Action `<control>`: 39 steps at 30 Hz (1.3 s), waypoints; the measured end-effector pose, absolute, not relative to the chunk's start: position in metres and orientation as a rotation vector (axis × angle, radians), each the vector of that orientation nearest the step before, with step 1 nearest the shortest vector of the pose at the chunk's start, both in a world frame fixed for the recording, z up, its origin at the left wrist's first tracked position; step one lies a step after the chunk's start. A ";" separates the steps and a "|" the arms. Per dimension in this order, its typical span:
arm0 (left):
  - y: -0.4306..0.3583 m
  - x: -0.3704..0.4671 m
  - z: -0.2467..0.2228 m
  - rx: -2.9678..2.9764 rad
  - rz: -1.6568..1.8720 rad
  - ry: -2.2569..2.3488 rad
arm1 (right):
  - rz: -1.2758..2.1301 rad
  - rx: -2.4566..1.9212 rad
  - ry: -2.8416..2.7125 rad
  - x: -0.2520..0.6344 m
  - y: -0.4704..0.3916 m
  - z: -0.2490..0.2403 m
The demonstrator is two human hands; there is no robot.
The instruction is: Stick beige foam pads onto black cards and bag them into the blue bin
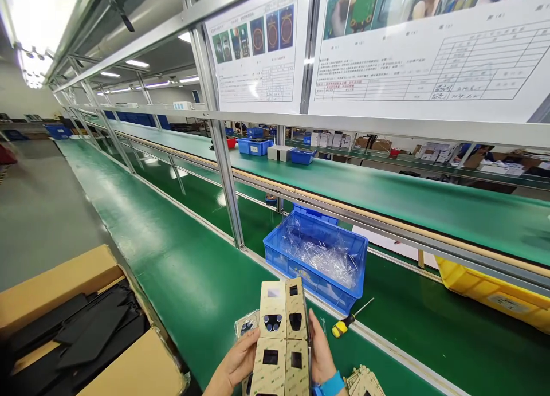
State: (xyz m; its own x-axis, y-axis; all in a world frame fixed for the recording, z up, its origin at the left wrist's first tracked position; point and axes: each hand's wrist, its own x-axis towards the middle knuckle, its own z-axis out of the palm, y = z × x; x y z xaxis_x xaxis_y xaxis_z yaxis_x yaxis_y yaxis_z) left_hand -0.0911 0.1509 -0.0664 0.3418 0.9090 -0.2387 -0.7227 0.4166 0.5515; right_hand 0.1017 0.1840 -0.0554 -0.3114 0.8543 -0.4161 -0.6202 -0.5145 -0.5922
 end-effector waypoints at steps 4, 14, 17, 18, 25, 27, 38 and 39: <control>0.148 -0.088 -0.038 0.401 0.995 0.424 | 1.775 -0.938 -0.345 0.105 0.187 -0.082; 0.140 -0.095 -0.005 0.362 1.016 0.534 | 1.826 -0.908 -0.340 0.109 0.196 -0.059; 0.138 -0.099 0.007 0.365 0.983 0.535 | 1.907 -0.818 -0.336 0.107 0.194 -0.041; 0.138 -0.099 0.011 0.360 0.977 0.535 | 1.950 -0.773 -0.329 0.106 0.194 -0.036; 0.140 -0.114 0.025 0.310 1.063 0.590 | 1.900 -0.683 -0.110 0.111 0.198 -0.036; 0.142 -0.120 0.024 0.292 1.092 0.609 | 1.732 -0.732 -0.075 0.116 0.202 -0.048; 0.144 -0.129 0.042 0.275 1.117 0.533 | 1.701 -0.968 -0.347 0.113 0.178 -0.083; 0.145 -0.128 0.042 0.288 1.117 0.531 | 1.794 -0.940 -0.407 0.105 0.171 -0.085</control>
